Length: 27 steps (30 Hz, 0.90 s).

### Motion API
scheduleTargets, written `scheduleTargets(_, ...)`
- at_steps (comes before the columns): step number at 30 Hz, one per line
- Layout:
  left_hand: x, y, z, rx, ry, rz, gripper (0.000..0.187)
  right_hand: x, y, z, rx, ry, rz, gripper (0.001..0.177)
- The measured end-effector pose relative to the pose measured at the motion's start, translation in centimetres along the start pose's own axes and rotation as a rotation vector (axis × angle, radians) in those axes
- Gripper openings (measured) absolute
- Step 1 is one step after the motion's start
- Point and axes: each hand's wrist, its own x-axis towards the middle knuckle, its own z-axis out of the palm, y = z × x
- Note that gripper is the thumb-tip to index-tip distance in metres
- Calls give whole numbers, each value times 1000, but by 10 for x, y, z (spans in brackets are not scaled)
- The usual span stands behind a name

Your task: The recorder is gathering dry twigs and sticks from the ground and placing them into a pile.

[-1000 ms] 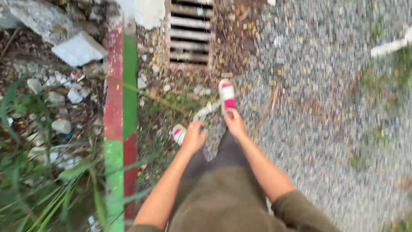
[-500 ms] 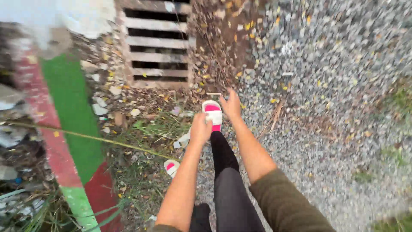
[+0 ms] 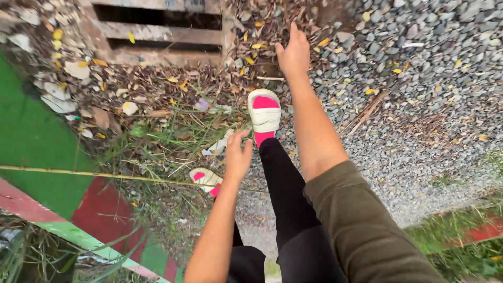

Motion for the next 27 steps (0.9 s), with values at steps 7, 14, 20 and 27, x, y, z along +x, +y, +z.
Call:
scheduleTargets(7, 1, -5, -12, -11, 1, -126, 27, -10, -39, 1, -106, 136, 40, 70)
scheduleTargets(14, -7, 15, -38, -56, 99, -80, 25, -30, -61, 7, 64, 91, 66, 26)
scheduleTargets(20, -65, -16, -76, 11, 464, -112, 23, -96, -106, -3, 612, -128, 16, 20)
scheduleTargets(27, -108, -140, -119, 173, 997, -247, 51, -217, -141, 24, 1012, -370, 41, 17)
